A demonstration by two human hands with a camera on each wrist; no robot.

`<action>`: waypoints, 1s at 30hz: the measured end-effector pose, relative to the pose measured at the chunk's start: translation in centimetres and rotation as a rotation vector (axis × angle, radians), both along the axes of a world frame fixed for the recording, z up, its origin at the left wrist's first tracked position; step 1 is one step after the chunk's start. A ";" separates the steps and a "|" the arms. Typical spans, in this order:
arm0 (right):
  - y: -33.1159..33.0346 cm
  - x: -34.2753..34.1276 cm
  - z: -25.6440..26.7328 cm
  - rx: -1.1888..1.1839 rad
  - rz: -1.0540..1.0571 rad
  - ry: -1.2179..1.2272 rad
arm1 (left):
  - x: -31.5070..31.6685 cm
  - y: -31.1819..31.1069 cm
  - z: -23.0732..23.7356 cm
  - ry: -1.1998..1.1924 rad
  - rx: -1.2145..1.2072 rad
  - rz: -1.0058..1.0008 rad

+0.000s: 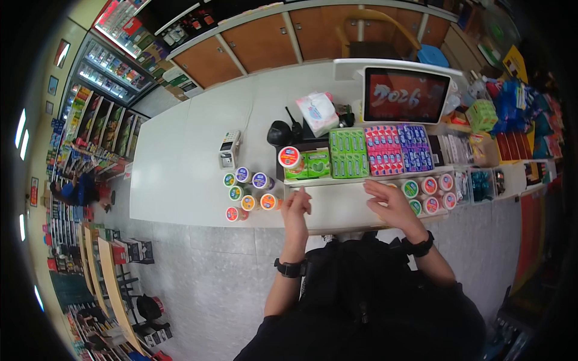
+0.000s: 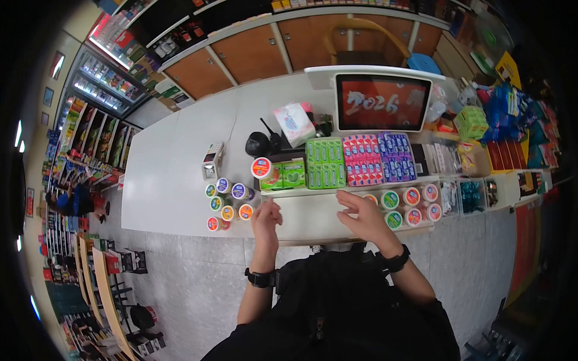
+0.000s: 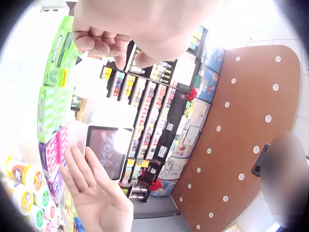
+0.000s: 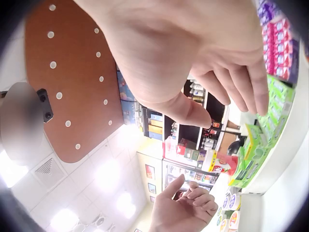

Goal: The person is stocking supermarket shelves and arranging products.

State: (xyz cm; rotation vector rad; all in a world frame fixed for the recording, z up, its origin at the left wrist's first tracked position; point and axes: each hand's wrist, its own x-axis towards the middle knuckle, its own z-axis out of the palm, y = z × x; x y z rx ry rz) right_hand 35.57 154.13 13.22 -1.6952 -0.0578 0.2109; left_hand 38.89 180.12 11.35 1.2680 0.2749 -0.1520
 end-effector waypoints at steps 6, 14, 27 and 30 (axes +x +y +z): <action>6.0 5.5 0.5 0.008 0.116 -0.107 | 1.4 4.0 0.8 0.007 0.086 0.217; 12.6 11.3 -2.6 0.090 0.067 -0.010 | 5.4 4.3 1.8 -0.063 0.124 -0.012; 7.9 1.2 4.2 0.005 0.045 -0.055 | 2.1 2.7 5.5 -0.186 0.056 -0.348; 5.3 -0.8 2.8 0.071 0.005 0.008 | 1.3 0.5 4.3 -0.094 0.194 -0.565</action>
